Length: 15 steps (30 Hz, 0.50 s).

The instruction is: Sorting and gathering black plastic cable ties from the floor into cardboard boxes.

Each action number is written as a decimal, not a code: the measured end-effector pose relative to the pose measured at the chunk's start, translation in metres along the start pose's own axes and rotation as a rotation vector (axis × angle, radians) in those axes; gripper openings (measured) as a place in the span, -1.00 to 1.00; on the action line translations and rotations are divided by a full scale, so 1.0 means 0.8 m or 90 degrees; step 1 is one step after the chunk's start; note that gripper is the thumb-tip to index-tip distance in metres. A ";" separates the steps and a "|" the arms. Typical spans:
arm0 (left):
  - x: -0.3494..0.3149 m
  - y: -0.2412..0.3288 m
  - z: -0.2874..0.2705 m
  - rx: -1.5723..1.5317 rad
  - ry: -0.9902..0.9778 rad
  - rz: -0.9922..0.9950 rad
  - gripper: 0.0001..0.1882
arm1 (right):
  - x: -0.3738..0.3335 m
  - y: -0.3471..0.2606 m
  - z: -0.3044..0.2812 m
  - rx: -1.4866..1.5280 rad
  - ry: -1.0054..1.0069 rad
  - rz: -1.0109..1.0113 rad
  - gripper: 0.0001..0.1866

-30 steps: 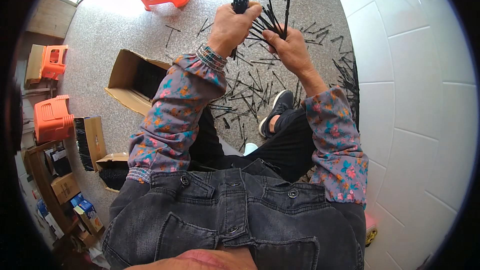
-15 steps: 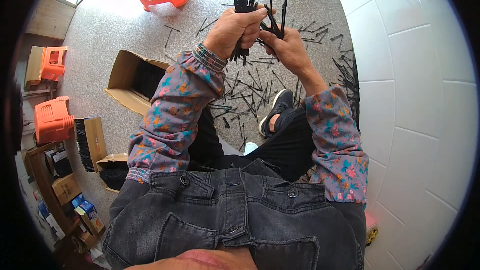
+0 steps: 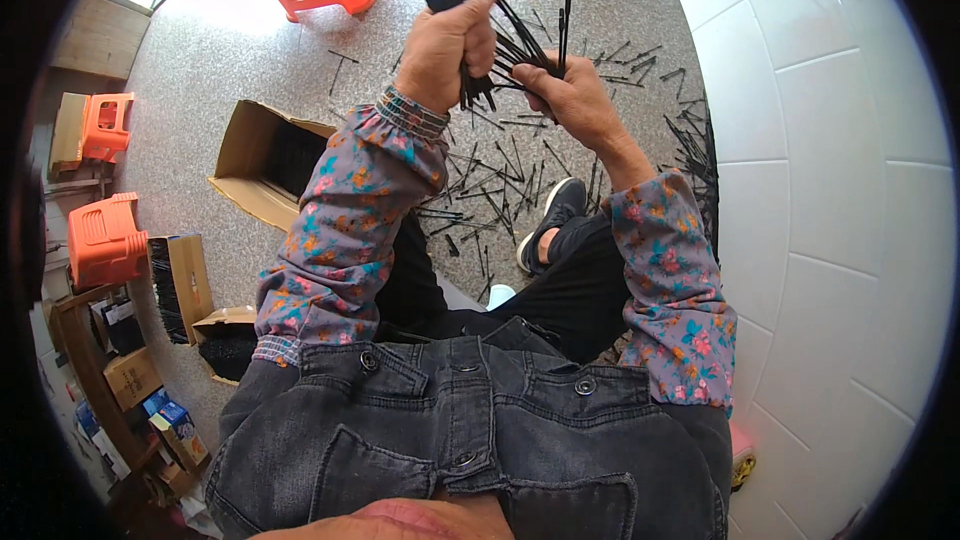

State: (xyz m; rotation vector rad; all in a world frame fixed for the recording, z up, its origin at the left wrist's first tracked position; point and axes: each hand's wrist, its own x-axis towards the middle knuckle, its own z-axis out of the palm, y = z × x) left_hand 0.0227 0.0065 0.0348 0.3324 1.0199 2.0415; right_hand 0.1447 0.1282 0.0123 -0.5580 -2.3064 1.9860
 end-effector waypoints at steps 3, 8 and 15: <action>0.004 0.016 -0.012 -0.008 0.017 0.048 -0.79 | 0.000 0.000 -0.001 -0.002 -0.005 0.016 -0.77; 0.008 0.036 -0.023 -0.048 0.102 0.137 -0.74 | -0.002 -0.010 -0.002 0.039 -0.001 0.055 -0.76; -0.004 0.021 -0.003 0.010 -0.002 0.193 -0.70 | 0.002 0.000 0.001 0.009 0.015 0.079 -0.75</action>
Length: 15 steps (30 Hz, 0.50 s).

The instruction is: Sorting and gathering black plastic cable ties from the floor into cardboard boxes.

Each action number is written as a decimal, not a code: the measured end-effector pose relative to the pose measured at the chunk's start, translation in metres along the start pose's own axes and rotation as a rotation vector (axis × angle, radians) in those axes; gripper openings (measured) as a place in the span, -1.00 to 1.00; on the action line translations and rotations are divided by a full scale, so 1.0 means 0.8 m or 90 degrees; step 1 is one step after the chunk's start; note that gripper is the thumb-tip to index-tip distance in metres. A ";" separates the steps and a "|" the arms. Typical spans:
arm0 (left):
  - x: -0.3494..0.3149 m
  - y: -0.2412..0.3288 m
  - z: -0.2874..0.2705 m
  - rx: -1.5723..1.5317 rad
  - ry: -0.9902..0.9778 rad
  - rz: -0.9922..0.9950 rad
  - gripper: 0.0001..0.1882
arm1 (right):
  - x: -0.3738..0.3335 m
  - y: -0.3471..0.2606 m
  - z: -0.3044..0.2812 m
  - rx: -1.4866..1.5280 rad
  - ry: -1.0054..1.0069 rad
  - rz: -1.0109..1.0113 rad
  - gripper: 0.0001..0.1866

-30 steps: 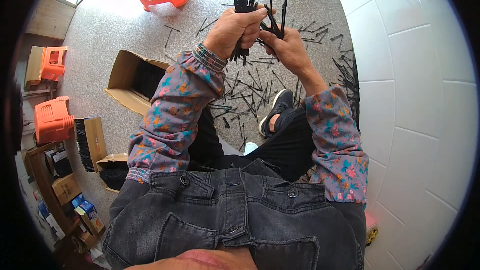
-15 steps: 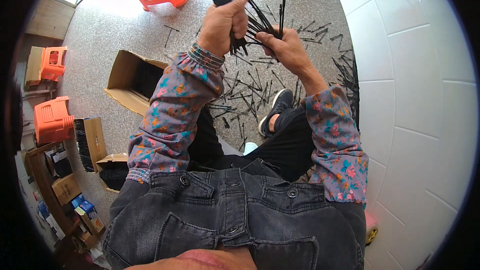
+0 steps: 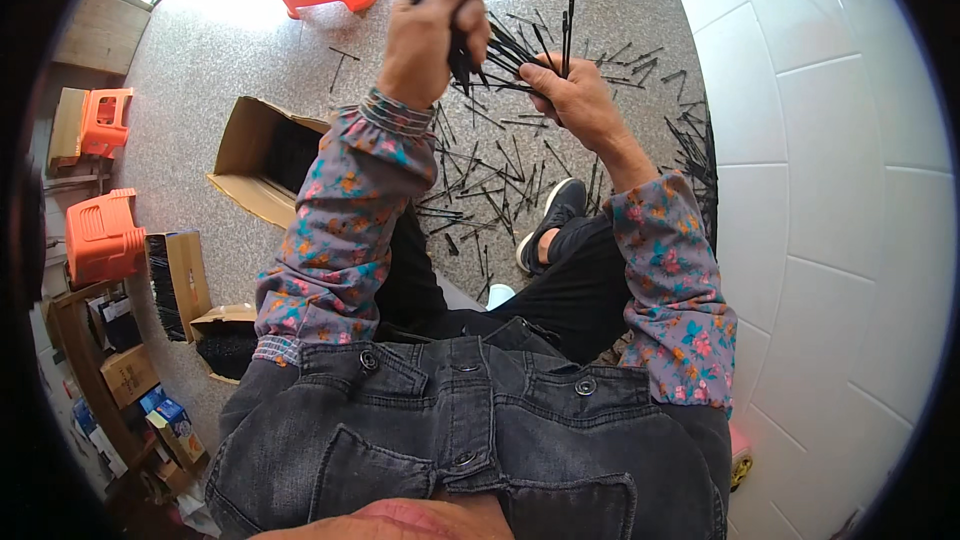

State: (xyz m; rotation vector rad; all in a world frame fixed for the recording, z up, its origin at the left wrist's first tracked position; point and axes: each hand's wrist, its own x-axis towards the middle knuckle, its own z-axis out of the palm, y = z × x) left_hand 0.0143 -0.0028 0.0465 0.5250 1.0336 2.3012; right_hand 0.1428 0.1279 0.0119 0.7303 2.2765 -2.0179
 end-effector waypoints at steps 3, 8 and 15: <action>-0.005 -0.009 0.010 0.190 -0.085 -0.159 -0.72 | 0.001 0.004 0.002 -0.003 -0.010 -0.031 -0.75; -0.008 -0.032 0.019 0.360 -0.076 -0.139 -0.76 | -0.002 0.001 0.010 -0.016 -0.018 -0.054 -0.75; -0.010 -0.028 0.024 0.292 -0.019 -0.189 -0.83 | -0.003 -0.002 0.009 -0.009 -0.024 -0.062 -0.75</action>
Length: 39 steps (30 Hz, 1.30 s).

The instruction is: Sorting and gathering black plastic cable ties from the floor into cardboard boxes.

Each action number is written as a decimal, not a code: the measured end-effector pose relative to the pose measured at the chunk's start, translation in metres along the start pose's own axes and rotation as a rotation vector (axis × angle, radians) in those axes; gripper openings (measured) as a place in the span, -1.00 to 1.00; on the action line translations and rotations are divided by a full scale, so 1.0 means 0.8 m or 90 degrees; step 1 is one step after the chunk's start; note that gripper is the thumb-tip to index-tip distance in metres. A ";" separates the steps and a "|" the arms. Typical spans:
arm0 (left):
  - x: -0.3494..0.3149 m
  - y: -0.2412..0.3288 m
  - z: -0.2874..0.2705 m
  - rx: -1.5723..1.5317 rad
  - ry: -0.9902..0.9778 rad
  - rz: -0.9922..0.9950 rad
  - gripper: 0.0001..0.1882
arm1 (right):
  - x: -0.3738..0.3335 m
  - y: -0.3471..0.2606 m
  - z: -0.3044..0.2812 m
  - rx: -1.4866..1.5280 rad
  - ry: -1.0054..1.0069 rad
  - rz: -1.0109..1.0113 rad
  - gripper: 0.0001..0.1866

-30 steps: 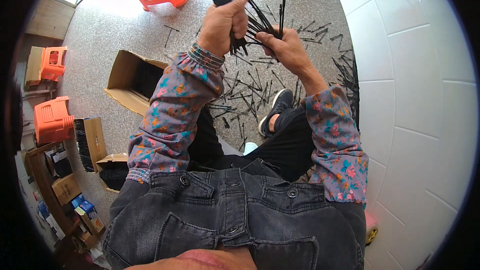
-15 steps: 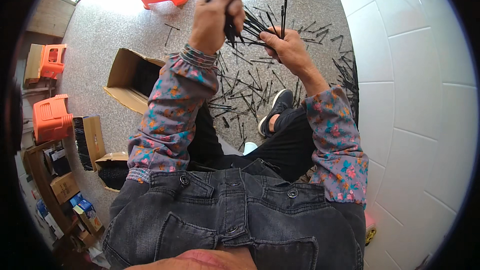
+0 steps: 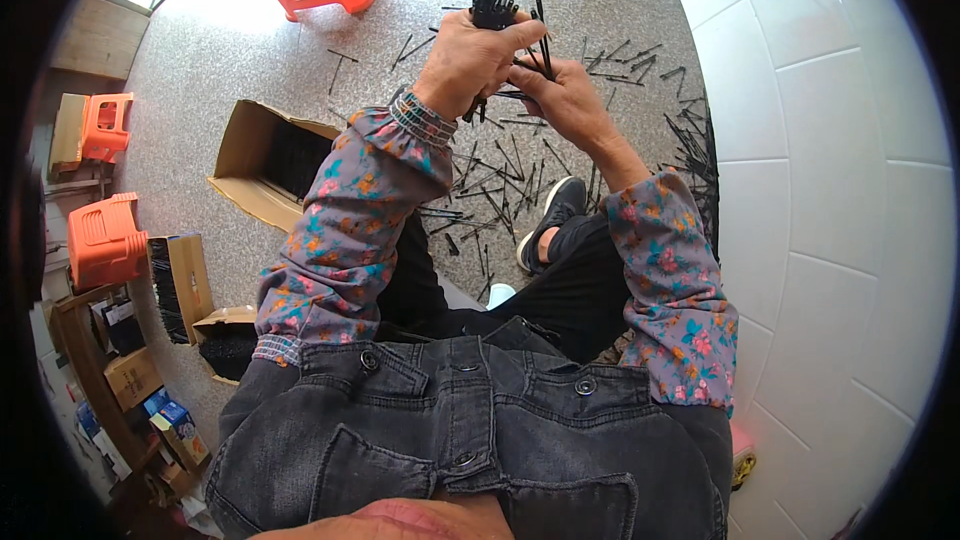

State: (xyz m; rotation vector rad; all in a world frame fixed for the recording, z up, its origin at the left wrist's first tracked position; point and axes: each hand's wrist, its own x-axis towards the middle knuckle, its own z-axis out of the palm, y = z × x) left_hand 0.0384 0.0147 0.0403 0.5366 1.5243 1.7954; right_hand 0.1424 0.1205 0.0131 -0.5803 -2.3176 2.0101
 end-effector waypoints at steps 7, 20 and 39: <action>0.001 0.021 -0.020 -0.090 0.104 0.092 -0.81 | 0.002 0.006 -0.004 0.020 0.030 0.020 -0.76; 0.026 0.001 -0.122 -0.236 -0.012 -0.172 -0.86 | -0.003 -0.016 -0.028 0.338 -0.054 0.030 -0.78; -0.006 -0.033 -0.056 -0.249 -0.611 -0.426 -0.44 | -0.020 -0.026 -0.028 -0.318 -0.189 -0.182 -0.80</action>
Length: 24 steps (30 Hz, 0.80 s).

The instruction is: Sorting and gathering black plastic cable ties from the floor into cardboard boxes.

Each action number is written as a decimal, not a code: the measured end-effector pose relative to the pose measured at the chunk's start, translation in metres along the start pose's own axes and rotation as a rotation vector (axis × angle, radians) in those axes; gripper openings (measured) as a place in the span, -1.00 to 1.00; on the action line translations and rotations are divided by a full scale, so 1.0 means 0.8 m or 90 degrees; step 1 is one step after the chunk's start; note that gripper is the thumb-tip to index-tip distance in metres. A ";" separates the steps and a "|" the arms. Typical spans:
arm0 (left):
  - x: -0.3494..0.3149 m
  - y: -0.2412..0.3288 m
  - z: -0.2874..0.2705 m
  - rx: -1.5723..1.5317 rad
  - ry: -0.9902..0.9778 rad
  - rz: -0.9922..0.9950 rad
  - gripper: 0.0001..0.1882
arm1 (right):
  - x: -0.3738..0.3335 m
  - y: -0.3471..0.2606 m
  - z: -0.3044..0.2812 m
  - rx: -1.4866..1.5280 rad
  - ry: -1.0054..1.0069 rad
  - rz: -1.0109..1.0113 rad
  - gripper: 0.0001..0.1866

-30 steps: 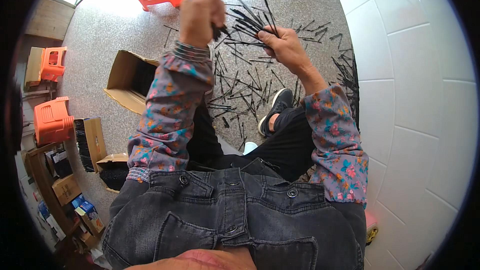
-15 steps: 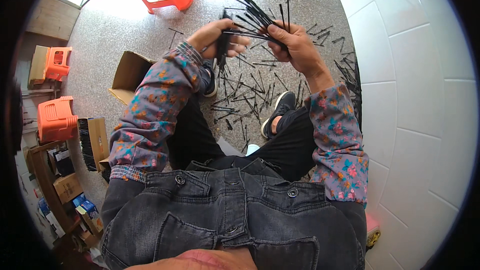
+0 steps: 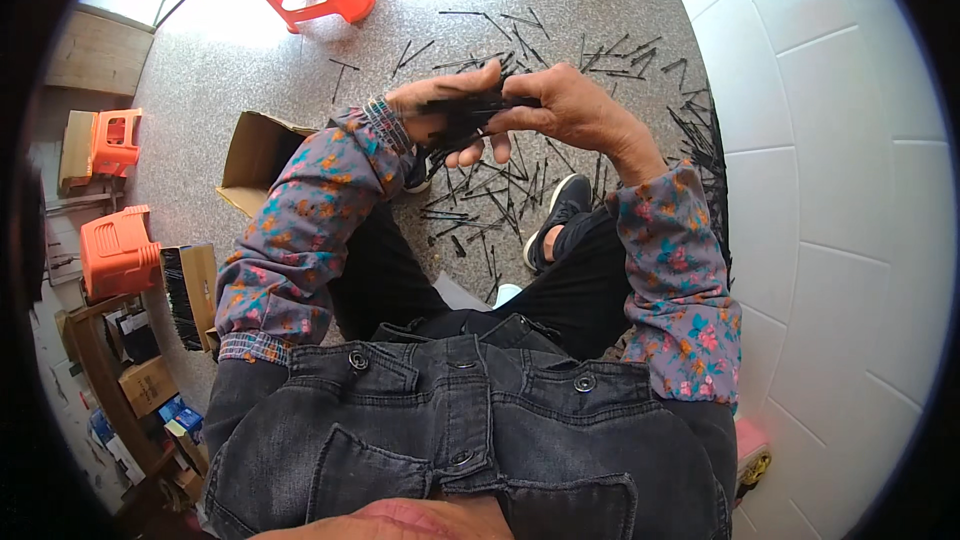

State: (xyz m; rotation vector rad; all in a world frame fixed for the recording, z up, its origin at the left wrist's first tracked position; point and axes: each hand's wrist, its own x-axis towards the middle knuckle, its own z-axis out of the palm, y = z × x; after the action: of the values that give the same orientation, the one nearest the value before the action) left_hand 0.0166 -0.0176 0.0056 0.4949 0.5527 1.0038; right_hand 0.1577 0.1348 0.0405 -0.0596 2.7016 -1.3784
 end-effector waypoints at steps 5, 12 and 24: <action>0.004 -0.005 0.006 0.132 0.073 -0.057 -0.55 | -0.003 -0.005 -0.003 -0.046 -0.028 -0.007 -0.77; 0.009 -0.005 -0.001 0.011 -0.049 -0.026 -0.70 | -0.001 0.009 -0.018 0.253 0.148 0.142 -0.69; 0.034 -0.030 0.013 -0.224 0.273 -0.020 -0.88 | 0.047 0.048 0.045 0.781 0.126 0.115 -0.47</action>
State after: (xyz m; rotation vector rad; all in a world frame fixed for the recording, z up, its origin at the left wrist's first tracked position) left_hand 0.0502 -0.0055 -0.0066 -0.0478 0.7422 1.1550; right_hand 0.1249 0.1252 -0.0141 0.4115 1.4535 -2.7296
